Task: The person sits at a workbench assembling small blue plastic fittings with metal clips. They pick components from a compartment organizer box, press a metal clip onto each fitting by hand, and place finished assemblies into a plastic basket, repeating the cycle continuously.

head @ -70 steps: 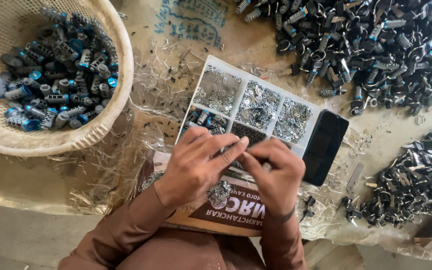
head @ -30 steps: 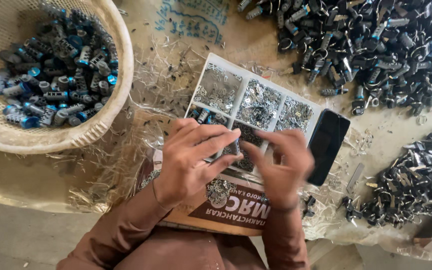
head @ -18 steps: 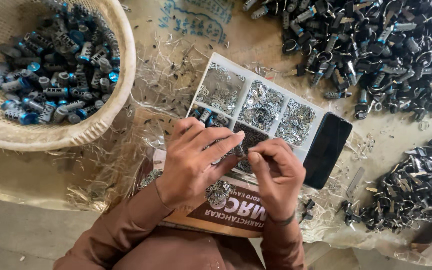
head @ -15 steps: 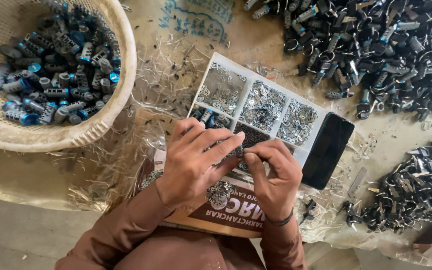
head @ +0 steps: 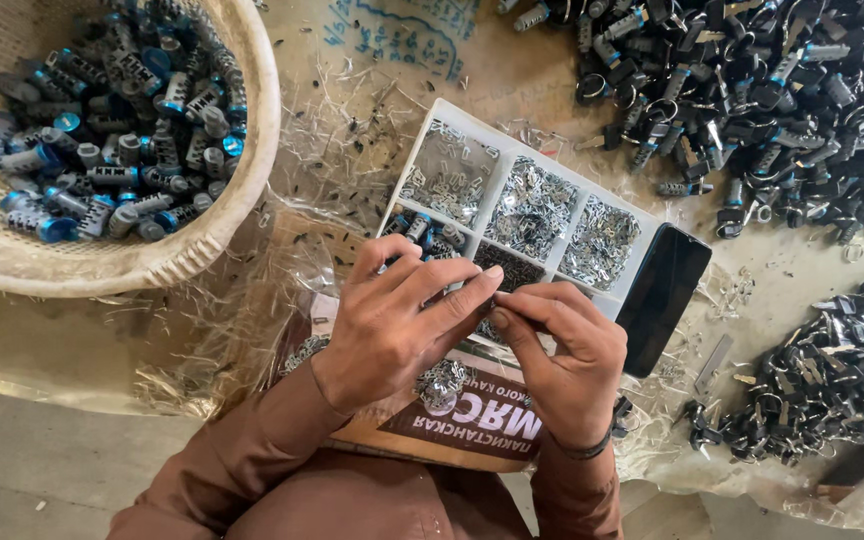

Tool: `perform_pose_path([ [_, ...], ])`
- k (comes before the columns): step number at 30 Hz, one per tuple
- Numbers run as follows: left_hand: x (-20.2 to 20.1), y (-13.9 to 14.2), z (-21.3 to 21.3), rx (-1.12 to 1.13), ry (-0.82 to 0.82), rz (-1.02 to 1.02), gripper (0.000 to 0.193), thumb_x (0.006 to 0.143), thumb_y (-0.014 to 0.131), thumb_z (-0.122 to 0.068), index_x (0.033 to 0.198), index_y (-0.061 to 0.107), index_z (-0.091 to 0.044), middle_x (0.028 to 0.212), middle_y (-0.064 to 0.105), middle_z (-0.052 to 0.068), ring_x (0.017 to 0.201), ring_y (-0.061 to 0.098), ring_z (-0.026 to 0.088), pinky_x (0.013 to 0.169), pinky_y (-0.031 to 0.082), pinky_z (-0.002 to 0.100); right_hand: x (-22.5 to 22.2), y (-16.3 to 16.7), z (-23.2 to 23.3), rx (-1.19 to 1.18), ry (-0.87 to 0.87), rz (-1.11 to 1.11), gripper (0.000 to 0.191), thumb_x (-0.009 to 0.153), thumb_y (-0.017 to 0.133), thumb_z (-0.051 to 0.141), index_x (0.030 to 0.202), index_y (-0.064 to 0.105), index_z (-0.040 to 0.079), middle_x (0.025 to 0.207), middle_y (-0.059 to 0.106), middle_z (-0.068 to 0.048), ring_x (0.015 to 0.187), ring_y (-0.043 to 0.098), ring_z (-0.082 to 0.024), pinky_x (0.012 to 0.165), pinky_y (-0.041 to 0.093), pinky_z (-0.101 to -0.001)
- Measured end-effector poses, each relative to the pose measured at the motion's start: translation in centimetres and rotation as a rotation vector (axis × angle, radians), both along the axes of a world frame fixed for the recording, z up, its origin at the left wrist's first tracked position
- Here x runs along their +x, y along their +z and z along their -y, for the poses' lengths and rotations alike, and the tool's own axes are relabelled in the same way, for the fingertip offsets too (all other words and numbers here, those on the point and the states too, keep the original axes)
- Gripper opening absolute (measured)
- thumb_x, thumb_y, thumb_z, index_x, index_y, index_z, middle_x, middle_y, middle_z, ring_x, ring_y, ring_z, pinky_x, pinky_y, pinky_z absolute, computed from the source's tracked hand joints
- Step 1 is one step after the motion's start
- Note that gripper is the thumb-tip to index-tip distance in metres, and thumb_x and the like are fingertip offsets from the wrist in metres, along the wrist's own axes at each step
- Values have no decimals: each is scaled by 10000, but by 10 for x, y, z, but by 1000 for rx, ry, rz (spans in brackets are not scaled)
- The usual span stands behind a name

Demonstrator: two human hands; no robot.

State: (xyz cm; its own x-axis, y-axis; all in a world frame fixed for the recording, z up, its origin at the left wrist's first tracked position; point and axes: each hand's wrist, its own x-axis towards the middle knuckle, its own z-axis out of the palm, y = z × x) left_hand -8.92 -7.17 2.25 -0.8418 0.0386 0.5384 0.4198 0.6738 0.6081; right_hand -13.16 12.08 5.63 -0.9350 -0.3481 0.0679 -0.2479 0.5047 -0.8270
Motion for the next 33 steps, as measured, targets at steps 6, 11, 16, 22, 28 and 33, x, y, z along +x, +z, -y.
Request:
perform_pose_path([
  [6,0,1,1,34,2,14,451,883,861,-156,1304,708,-101,1182,673,1,970,627,187,994,422,384,2,-7,2,-85,-13,-22,201,886,740,-92,1064,740,2,990,709,-62,866,681,-98,756,548,-237],
  [11,0,3,1,50,-14,39,465,885,860,-150,1317,699,-91,1186,676,8,970,629,188,993,421,386,4,-11,-3,-30,11,-82,206,899,719,-115,1074,745,-11,996,683,-58,870,628,-117,747,503,-249],
  [16,0,4,1,71,-40,36,455,881,853,-149,1307,701,-92,1180,677,15,974,636,190,1003,424,399,11,-17,-10,-187,-157,101,185,854,777,-137,1011,759,-41,938,692,-97,696,528,-94,610,388,-208],
  [22,1,5,2,85,-61,34,447,888,849,-163,1300,697,-78,1179,677,23,977,644,179,1008,424,409,17,-28,-5,-392,-72,39,211,876,751,-155,1042,726,-26,1031,748,-140,959,710,-138,825,570,-230],
  [28,1,5,3,72,-59,36,450,881,850,-165,1297,701,-79,1175,675,24,967,642,182,1012,428,417,19,-30,-8,-365,-87,72,221,889,746,-169,1063,728,-35,1021,748,-147,942,696,-143,806,549,-237],
  [33,2,4,2,68,-53,38,438,885,851,-160,1292,705,-91,1167,675,14,958,641,174,1020,432,415,20,-36,-9,-484,-135,136,264,881,755,-162,1120,689,-71,1019,722,-140,943,700,-144,819,544,-238],
])
